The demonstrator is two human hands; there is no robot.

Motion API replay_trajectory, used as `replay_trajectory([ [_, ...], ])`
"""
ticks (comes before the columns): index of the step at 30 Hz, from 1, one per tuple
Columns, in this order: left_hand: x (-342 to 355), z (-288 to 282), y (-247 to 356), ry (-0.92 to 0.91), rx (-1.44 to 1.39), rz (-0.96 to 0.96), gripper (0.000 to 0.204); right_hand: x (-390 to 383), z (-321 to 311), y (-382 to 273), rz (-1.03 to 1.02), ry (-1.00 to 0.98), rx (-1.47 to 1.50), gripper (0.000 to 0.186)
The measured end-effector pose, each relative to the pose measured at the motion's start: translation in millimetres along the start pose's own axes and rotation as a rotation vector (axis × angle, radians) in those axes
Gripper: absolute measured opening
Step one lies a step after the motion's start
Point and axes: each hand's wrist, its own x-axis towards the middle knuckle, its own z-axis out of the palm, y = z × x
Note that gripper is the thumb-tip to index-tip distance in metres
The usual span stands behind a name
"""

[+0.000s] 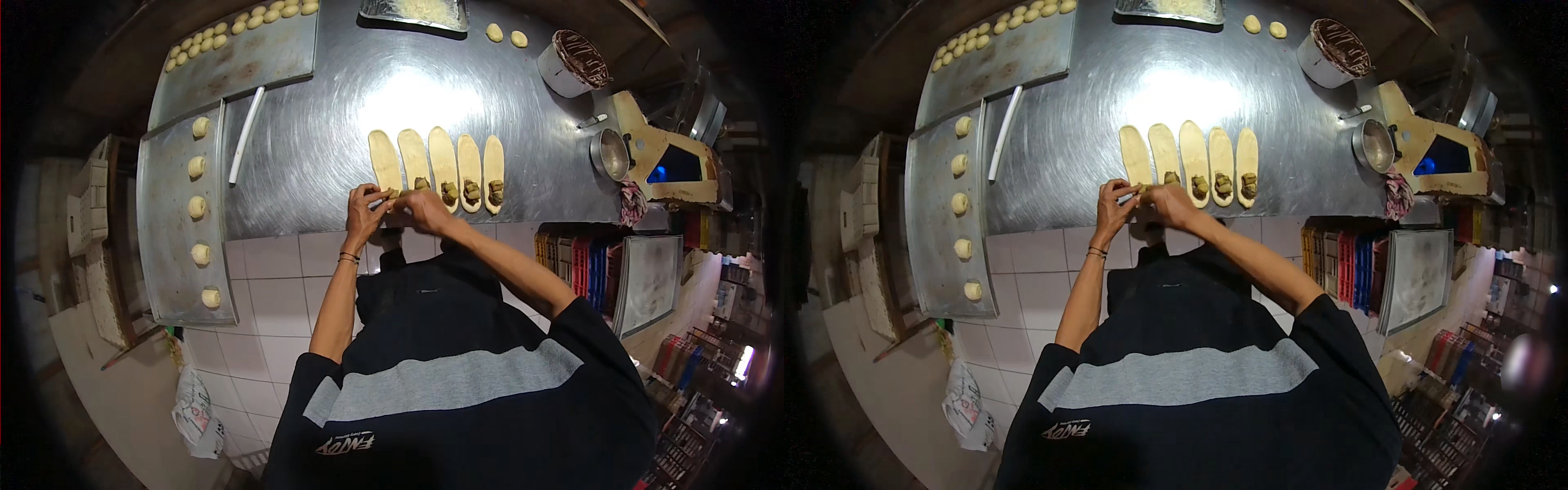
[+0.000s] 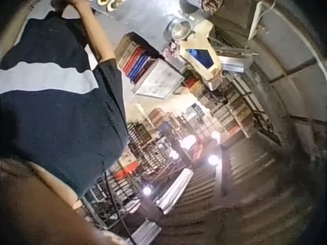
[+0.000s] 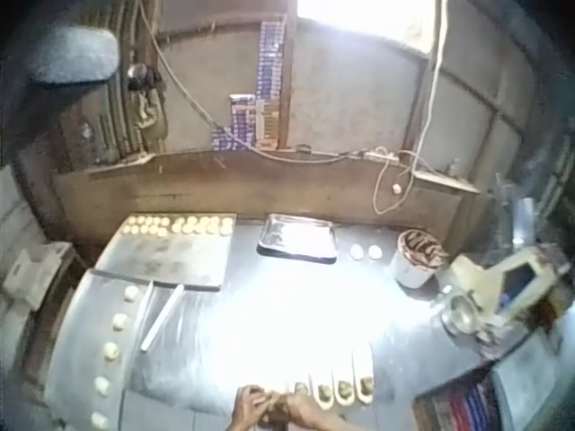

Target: The person prepares bread rolls by placing chocolate and savory fillings onto strips of dough and then rolling them up.

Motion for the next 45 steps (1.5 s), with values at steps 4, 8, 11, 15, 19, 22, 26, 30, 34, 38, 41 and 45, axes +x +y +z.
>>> replay_trajectory([
  [4,12.9,-0.8,-16.6,-0.044,-0.001,0.040,0.023,47.6,1.4,39.3,0.126,0.091,-0.082,0.011],
  [8,10.9,-5.5,-32.4,-0.040,-0.054,-0.008,0.023,63.0,20.9,50.0,0.229,0.115,-0.140,0.013],
  [11,18.5,-6.3,-33.8,-0.037,-0.193,-0.046,0.026,66.0,23.7,52.0,0.271,0.061,-0.059,0.015],
  [15,30.9,-16.0,-24.5,-0.071,-0.059,0.113,0.028,60.2,34.9,65.7,0.063,0.230,0.071,0.019],
  [19,49.4,-19.2,-22.6,-0.141,0.076,0.159,0.021,47.4,37.5,55.1,0.056,0.157,0.153,0.027],
  [22,59.1,-21.4,-17.0,-0.220,0.106,0.161,0.019,29.2,40.3,40.2,0.021,0.164,0.121,0.030],
  [26,62.9,-29.5,-3.9,-0.277,0.150,0.156,0.019,-0.5,47.4,26.8,0.003,0.218,0.154,0.024],
  [30,64.8,-32.6,-2.7,-0.207,0.164,0.189,0.019,-10.8,69.6,26.1,-0.006,0.217,0.146,0.058],
  [34,70.3,-31.0,-10.7,-0.233,0.194,0.209,0.020,-2.7,81.7,30.3,-0.024,0.226,0.118,0.052],
  [38,71.8,-29.2,-24.9,-0.305,0.248,0.164,0.019,12.0,68.7,21.8,0.000,0.064,0.039,0.023],
  [41,65.6,-31.0,-43.2,-0.266,0.219,0.170,0.018,39.8,40.7,9.4,0.034,0.142,0.067,0.013],
  [45,65.8,-32.9,-41.0,-0.224,0.180,0.185,0.017,81.4,34.5,47.6,0.153,0.231,0.023,0.013],
])
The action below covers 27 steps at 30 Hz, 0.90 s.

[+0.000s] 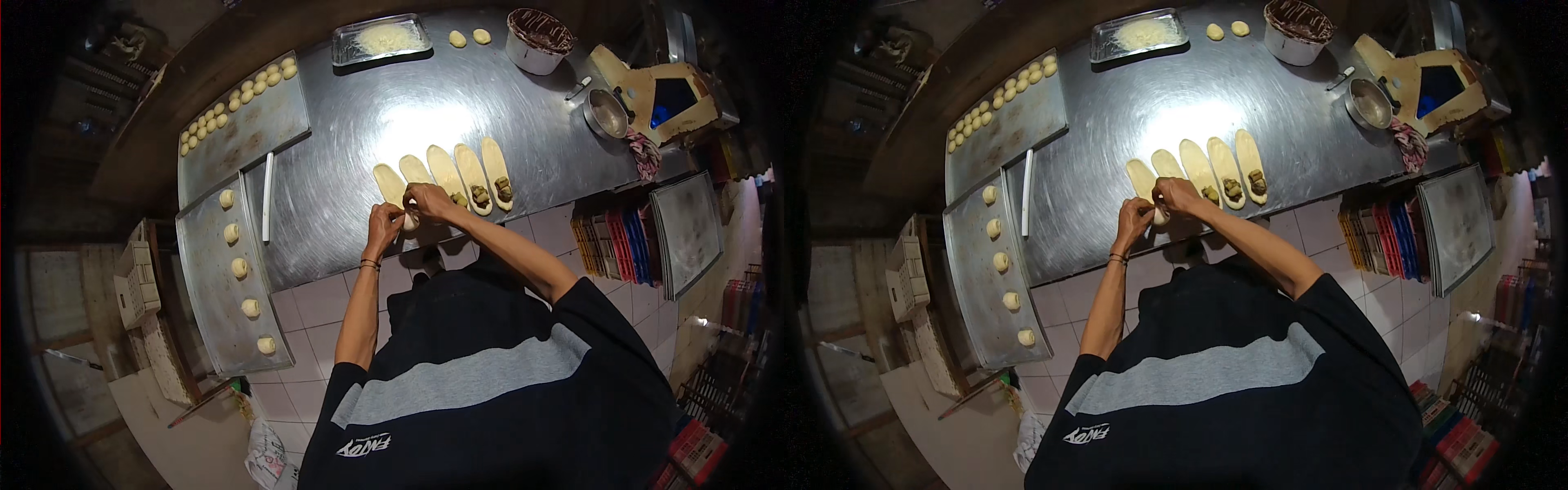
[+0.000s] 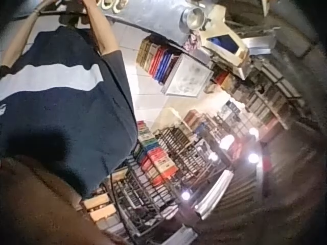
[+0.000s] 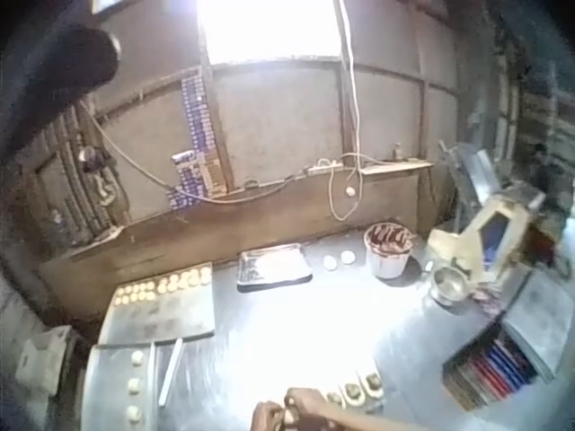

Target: The person prepares bread rolls by placing chocolate and savory fillings onto strips of dough and then rolling them up.

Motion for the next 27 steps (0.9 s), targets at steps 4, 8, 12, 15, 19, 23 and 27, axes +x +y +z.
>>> replay_trajectory([
  [4,-3.9,-5.1,5.3,-0.038,-0.018,-0.065,0.015,16.7,6.0,12.1,0.084,-0.113,-0.090,0.017],
  [8,-18.9,-6.4,33.5,0.035,-0.058,-0.087,0.018,21.5,5.8,11.4,0.113,-0.163,-0.150,0.016],
  [12,-41.9,-0.5,49.7,0.086,0.072,0.167,0.041,22.3,2.3,10.0,0.095,-0.207,-0.160,0.012],
  [15,-52.7,2.4,54.8,0.047,0.233,0.194,0.045,11.2,0.6,9.4,0.059,-0.247,-0.069,0.014],
  [19,-56.1,6.3,58.1,0.016,0.397,0.240,0.050,-36.4,-9.6,-16.4,0.265,0.067,0.222,0.021],
  [23,-43.3,8.1,64.4,0.035,0.447,0.244,0.051,-99.6,4.1,-19.7,0.547,0.005,0.369,0.022],
  [27,-37.8,1.8,54.2,0.078,0.350,0.135,0.047,-116.2,24.4,-29.5,0.744,-0.023,0.614,0.023],
])
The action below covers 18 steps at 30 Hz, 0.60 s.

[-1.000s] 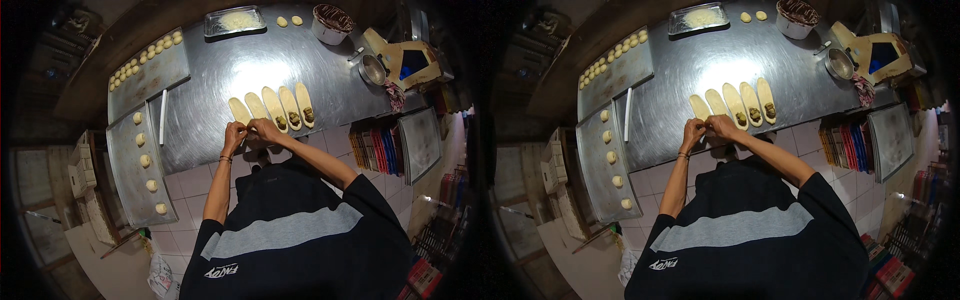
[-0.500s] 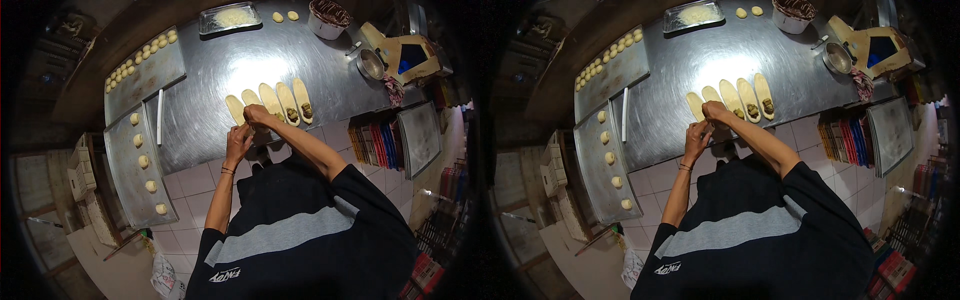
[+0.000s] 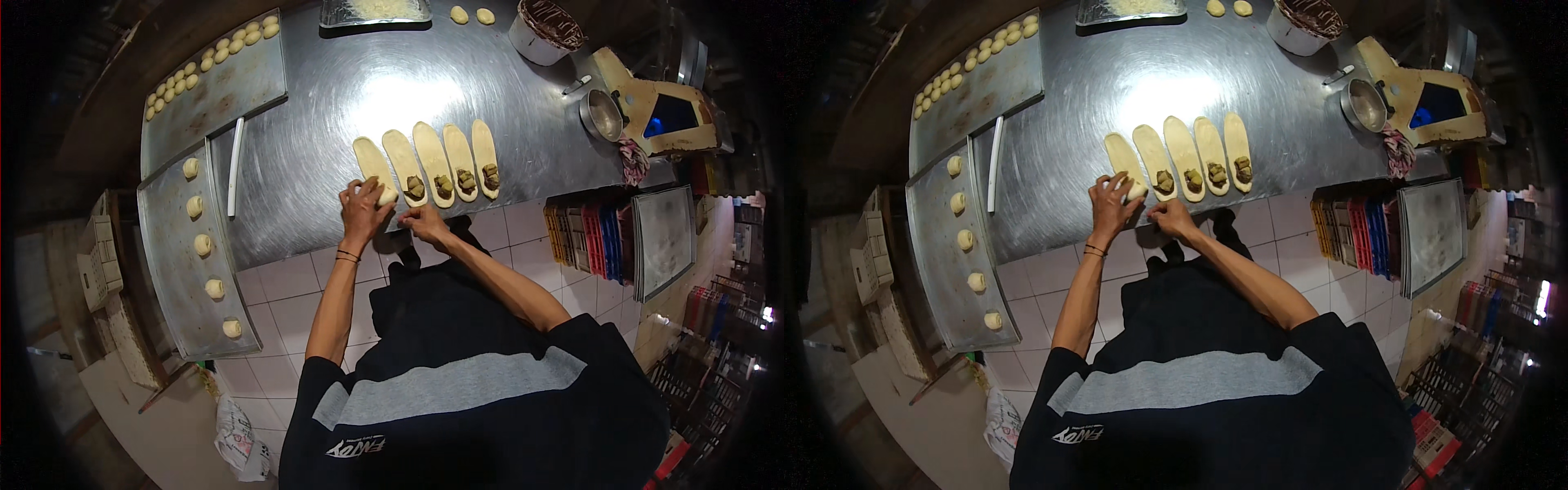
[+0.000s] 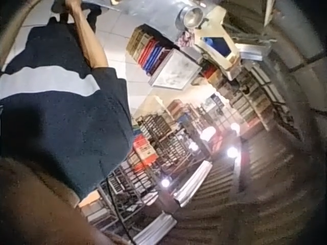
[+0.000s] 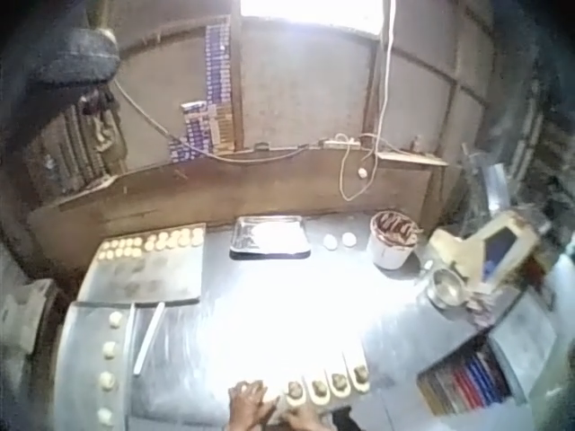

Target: The person prepares bread rolls by placing chocolate and savory fillings onto strips of dough and then rolling them up.

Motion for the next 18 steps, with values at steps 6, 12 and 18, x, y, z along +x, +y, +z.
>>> replay_trajectory([
  [6,-12.1,-9.8,-14.8,-0.131,-0.120,-0.081,0.046,24.3,19.3,-17.2,0.069,0.174,0.165,0.031],
  [12,-12.2,-11.4,-19.4,-0.160,-0.106,-0.046,0.041,33.8,28.0,-24.2,0.036,0.375,-0.187,0.024],
  [18,-5.3,-0.7,-0.9,-0.049,-0.145,-0.013,0.032,28.9,11.7,-34.3,-0.136,0.446,-0.183,0.024],
])
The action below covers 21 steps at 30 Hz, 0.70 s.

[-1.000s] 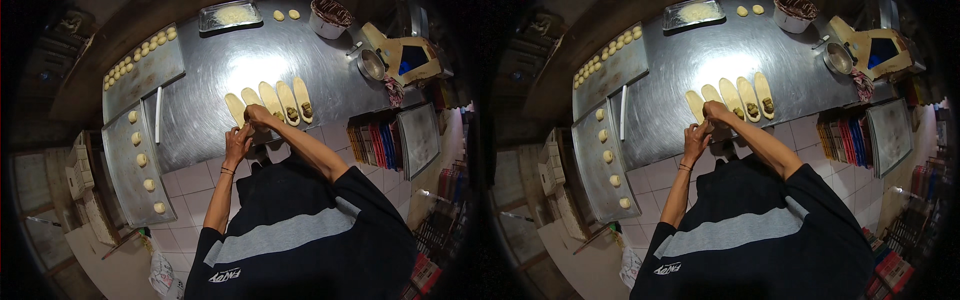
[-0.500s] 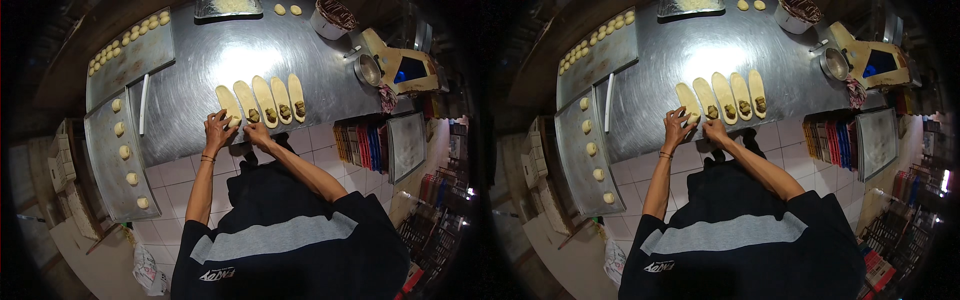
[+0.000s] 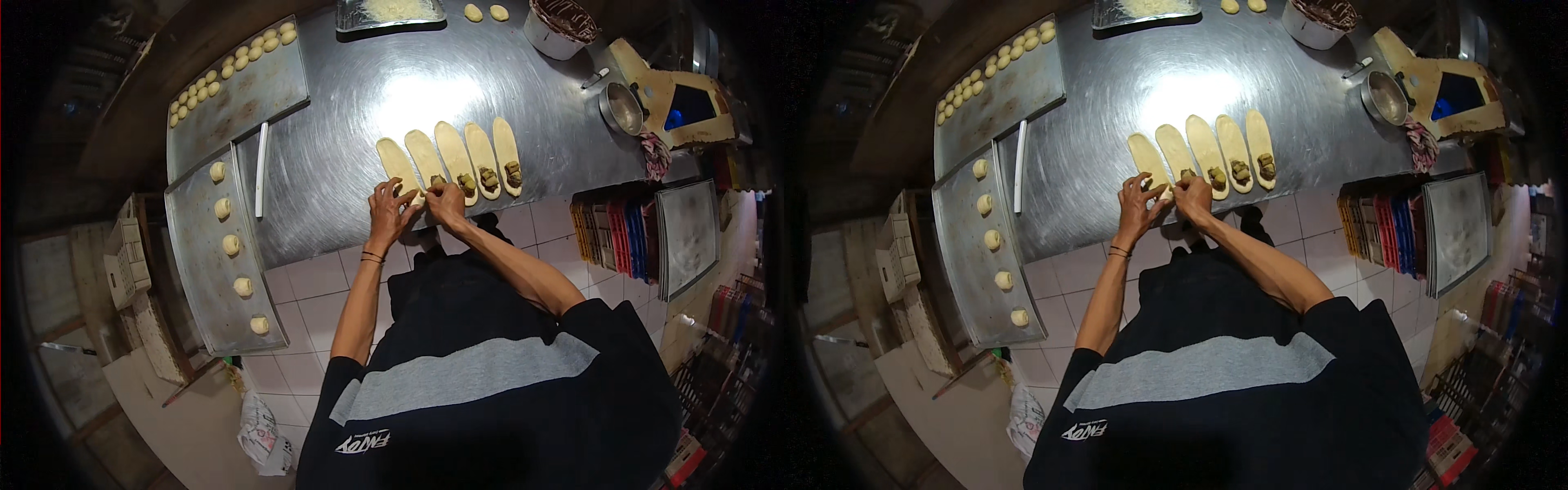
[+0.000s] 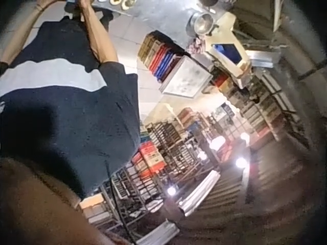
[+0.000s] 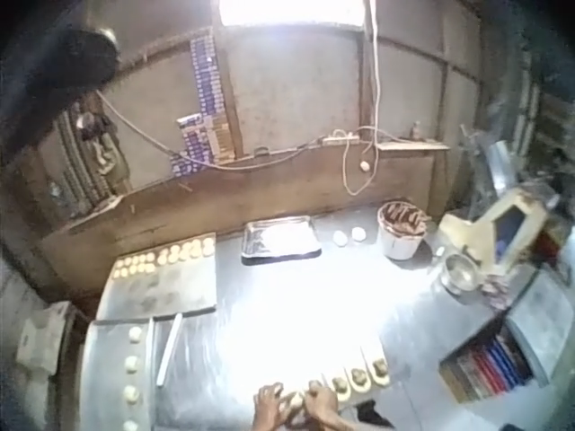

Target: The person prepares bread rolls by placing chocolate and savory fillings onto strips of dough and then rolling them up.

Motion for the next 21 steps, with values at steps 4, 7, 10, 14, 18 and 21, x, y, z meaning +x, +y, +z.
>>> replay_trajectory([
  [4,-7.2,20.5,10.4,0.152,-0.041,-0.132,0.036,-5.9,2.0,-3.4,-0.287,0.056,0.061,0.022],
  [7,-21.4,34.3,-1.2,0.195,-0.015,-0.239,0.040,-24.6,-2.2,-7.0,-0.495,-0.172,-0.233,0.023],
  [10,-18.7,28.8,-4.1,0.134,-0.054,-0.263,0.042,-29.2,5.1,17.3,-0.845,-0.087,-0.394,0.030],
  [14,-32.5,25.4,-15.3,0.230,-0.248,-0.381,0.038,-15.7,22.4,37.9,-0.843,-0.201,-0.441,0.024],
  [18,-37.5,24.4,-32.4,0.112,-0.879,-0.934,0.028,-2.1,30.3,44.5,-0.971,-0.154,-0.474,0.025],
  [21,-31.6,30.2,-28.8,0.000,-1.255,-1.093,0.028,4.4,30.0,42.6,-0.868,-0.235,-0.515,0.028],
])
